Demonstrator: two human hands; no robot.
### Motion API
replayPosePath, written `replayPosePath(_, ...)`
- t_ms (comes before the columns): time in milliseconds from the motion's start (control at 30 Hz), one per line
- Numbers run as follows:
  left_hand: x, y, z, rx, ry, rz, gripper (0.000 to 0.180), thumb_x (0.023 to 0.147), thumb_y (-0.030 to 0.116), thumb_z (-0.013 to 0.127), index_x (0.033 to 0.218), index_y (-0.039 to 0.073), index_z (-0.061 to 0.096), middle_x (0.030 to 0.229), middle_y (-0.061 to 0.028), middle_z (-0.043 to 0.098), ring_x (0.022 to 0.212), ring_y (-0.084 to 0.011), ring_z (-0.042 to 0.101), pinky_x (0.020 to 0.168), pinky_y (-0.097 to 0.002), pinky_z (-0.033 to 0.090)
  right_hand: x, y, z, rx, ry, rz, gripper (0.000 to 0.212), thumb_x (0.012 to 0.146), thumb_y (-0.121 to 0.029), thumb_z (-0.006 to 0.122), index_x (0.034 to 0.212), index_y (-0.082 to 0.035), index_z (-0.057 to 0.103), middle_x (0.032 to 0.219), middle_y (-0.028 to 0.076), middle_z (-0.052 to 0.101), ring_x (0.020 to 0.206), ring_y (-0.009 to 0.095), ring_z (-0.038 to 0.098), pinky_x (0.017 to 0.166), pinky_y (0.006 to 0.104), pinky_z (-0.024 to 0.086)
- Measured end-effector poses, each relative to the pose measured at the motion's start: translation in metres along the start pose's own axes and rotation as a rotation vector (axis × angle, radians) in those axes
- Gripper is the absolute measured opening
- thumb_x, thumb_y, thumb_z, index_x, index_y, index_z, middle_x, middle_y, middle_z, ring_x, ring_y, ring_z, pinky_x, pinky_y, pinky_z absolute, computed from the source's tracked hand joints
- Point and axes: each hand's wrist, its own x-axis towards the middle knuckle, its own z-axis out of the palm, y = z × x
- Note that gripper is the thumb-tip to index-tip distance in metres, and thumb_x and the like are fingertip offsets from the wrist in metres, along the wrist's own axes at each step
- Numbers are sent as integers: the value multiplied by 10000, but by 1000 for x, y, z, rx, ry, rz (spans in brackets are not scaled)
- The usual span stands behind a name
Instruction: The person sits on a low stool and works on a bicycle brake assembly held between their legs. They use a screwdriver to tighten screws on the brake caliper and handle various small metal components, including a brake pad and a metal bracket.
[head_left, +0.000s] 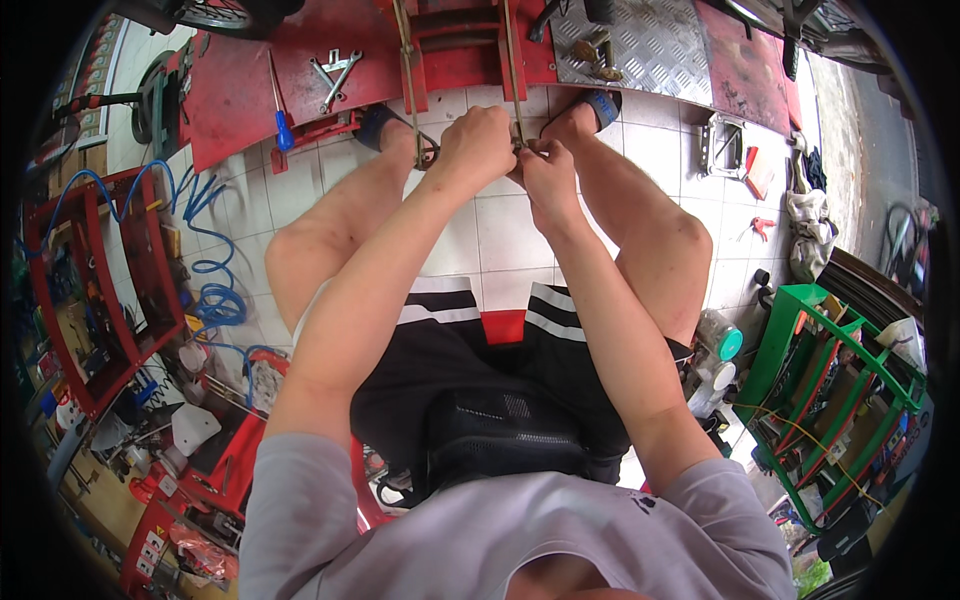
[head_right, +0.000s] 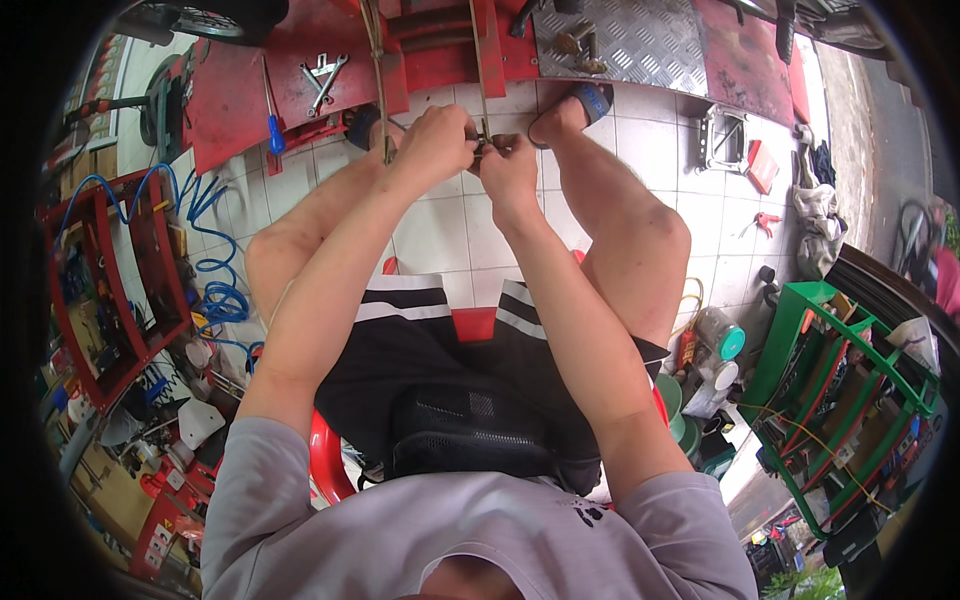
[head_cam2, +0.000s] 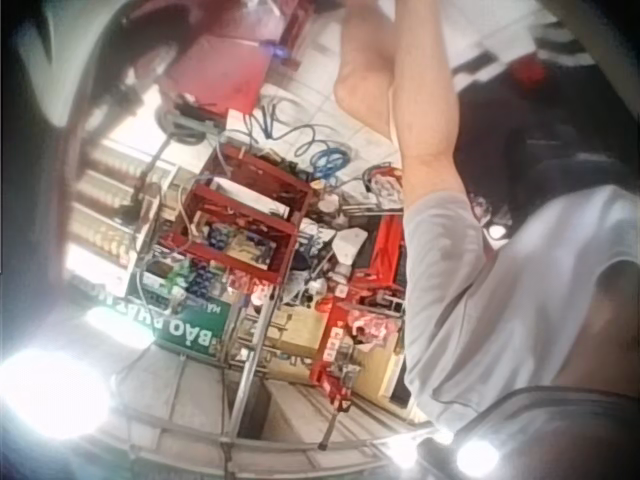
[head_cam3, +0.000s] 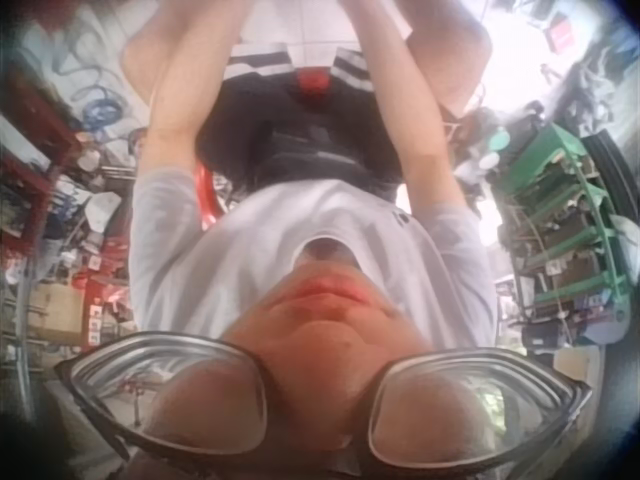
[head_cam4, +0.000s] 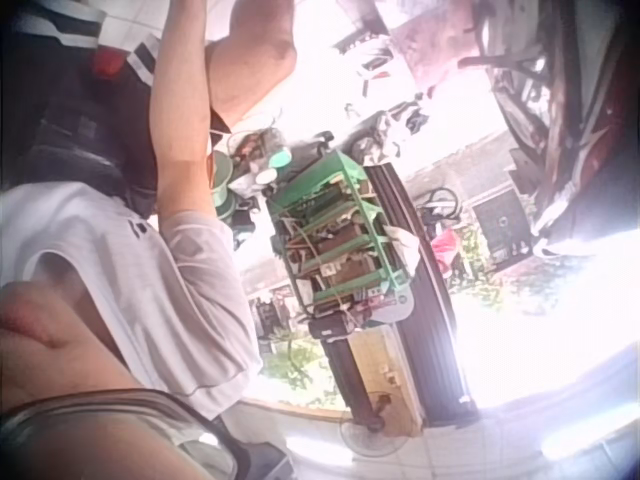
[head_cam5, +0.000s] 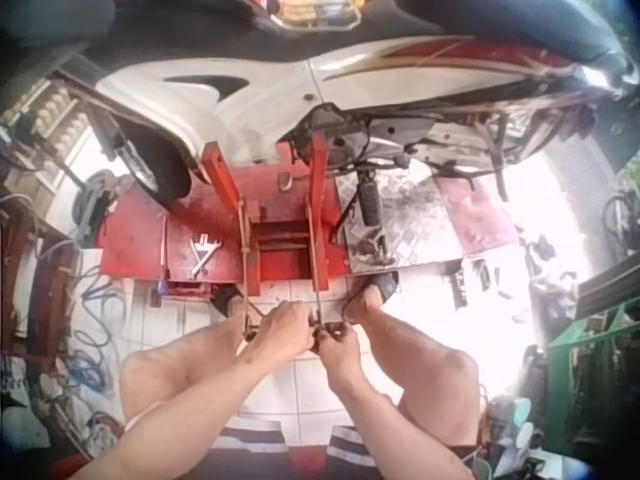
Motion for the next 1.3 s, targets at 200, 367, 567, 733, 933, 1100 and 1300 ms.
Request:
replayPosePath(200,-2,5,-4,15,0,-8,186,732,62,678,902,4,727,880,-215,690,888,-359,670,789,-428,516,-1,-2,2,-8,9,2,224,898,39,479,1086,151,430,1047,239,562,933,297,663,858,358,588)
replayPosePath(367,4,-3,-6,-136,79,-36,196,716,44,636,883,23,737,838,-205,691,819,-330,680,751,-411,524,1,-1,1,-12,1,13,224,892,46,474,1086,152,433,1063,248,574,949,303,668,867,354,586)
replayPosePath(567,6,0,-8,-142,54,-29,215,681,27,606,832,51,757,773,-189,687,764,-320,683,703,-401,532,1,-1,1,-29,3,10,233,898,41,466,1100,151,429,1073,250,578,958,309,668,885,352,580)
replayPosePath(733,8,-9,3,-123,60,-43,241,687,32,596,860,65,761,760,-176,690,746,-319,684,709,-400,536,1,-2,1,-15,-17,18,235,906,40,463,1111,149,426,1088,253,570,976,309,660,896,357,576)
replayPosePath(933,9,0,-6,-80,41,-80,262,695,42,601,907,46,755,837,-205,704,804,-313,698,750,-387,546,5,2,-2,6,7,1,222,916,26,481,1103,137,437,1028,231,600,895,270,679,791,321,576)
replayPosePath(1100,8,-6,1,-150,-16,-103,272,697,58,605,925,36,751,833,-213,701,811,-313,701,752,-387,546,1,1,3,9,11,-7,200,918,29,483,1085,133,447,998,222,615,863,254,688,733,300,583)
replayPosePath(1300,8,-1,1,-88,1,-109,259,703,62,593,903,27,753,805,-210,698,811,-312,698,748,-388,543,4,1,0,12,20,-14,203,907,44,475,1085,137,446,1001,226,616,874,255,689,758,298,589)
